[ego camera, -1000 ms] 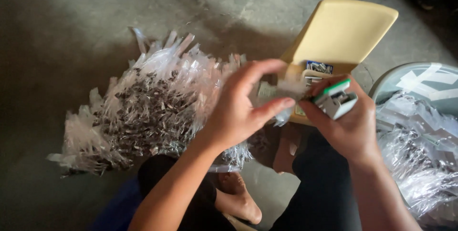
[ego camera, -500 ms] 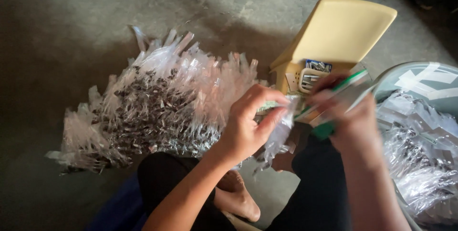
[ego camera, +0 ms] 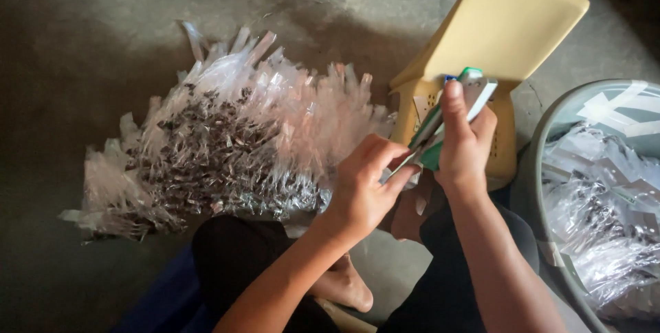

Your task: Stapling paper labels onto the tops of small plastic bags containing items for packaging.

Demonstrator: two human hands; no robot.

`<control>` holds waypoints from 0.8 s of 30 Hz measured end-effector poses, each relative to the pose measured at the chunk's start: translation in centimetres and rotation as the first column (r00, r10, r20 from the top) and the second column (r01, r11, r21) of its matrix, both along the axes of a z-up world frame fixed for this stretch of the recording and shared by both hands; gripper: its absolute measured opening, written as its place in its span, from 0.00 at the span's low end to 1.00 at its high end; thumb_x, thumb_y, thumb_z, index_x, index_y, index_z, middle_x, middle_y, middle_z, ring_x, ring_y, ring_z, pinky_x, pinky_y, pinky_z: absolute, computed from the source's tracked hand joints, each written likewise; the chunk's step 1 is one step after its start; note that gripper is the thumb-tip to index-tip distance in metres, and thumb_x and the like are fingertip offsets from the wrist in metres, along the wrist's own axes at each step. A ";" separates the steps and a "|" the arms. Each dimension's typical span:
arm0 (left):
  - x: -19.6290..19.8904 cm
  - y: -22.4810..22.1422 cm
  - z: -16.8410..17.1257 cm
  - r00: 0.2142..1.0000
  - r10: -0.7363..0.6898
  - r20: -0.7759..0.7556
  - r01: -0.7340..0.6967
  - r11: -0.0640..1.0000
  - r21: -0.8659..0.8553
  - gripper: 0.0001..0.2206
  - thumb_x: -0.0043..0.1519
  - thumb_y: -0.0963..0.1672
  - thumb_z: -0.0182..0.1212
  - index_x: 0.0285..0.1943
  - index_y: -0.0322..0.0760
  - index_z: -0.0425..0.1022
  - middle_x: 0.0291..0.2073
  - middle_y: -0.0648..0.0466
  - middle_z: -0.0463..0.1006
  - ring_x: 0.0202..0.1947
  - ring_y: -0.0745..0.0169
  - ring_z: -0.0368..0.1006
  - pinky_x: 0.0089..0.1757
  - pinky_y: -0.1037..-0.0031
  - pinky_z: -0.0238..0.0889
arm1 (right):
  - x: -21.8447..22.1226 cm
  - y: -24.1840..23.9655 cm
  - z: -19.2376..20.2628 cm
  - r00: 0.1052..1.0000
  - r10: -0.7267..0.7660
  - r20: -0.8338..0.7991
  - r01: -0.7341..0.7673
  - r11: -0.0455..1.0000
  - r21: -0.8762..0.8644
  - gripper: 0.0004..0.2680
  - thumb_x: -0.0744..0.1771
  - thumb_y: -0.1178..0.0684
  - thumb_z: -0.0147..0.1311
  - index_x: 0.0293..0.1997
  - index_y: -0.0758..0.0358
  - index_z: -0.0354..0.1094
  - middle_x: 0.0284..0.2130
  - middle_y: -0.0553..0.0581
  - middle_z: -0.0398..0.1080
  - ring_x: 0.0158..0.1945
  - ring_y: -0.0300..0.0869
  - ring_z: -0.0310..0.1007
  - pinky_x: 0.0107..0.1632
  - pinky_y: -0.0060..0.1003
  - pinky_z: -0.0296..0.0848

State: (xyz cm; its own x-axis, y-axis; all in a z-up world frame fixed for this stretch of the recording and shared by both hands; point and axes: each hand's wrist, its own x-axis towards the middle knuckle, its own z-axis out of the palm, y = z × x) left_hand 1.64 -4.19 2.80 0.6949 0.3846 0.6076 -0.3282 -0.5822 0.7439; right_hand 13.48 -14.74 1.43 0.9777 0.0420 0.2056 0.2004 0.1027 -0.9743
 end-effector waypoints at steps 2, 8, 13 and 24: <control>0.0 0.3 -0.9 1.000 -0.013 0.015 0.014 0.998 -0.068 0.11 0.52 0.40 0.76 0.38 0.42 0.78 0.25 0.56 0.74 0.26 0.58 0.77 0.31 0.72 0.74 | -0.2 0.7 0.0 1.000 0.011 0.010 -0.010 0.996 -0.089 0.17 0.70 0.37 0.61 0.32 0.60 0.69 0.22 0.54 0.68 0.25 0.38 0.72 0.31 0.34 0.75; 0.3 0.9 -2.5 0.997 -0.037 -0.074 0.021 0.979 -0.201 0.10 0.50 0.40 0.75 0.38 0.41 0.79 0.24 0.51 0.75 0.26 0.51 0.77 0.30 0.65 0.71 | -0.7 0.3 -1.5 0.972 0.006 -0.236 0.019 0.994 0.104 0.16 0.67 0.37 0.63 0.38 0.60 0.66 0.24 0.58 0.73 0.27 0.45 0.80 0.32 0.40 0.82; -0.4 4.5 -1.2 0.978 -0.151 -0.144 0.105 0.953 -0.286 0.10 0.53 0.35 0.70 0.39 0.33 0.74 0.28 0.57 0.74 0.26 0.70 0.66 0.30 0.79 0.61 | 0.0 -2.8 2.0 0.910 0.331 -0.250 -0.312 0.943 0.113 0.12 0.69 0.48 0.53 0.51 0.66 0.66 0.38 0.57 0.75 0.38 0.41 0.79 0.40 0.31 0.78; -1.6 9.9 -22.7 0.923 -0.315 -0.221 -0.033 0.506 -0.862 0.14 0.61 0.40 0.65 0.54 0.28 0.75 0.46 0.42 0.82 0.46 0.49 0.83 0.48 0.69 0.79 | -0.1 -6.6 -0.6 0.943 0.290 -0.164 -0.333 0.818 -0.469 0.14 0.69 0.67 0.59 0.60 0.65 0.63 0.52 0.57 0.70 0.44 0.38 0.67 0.48 0.29 0.70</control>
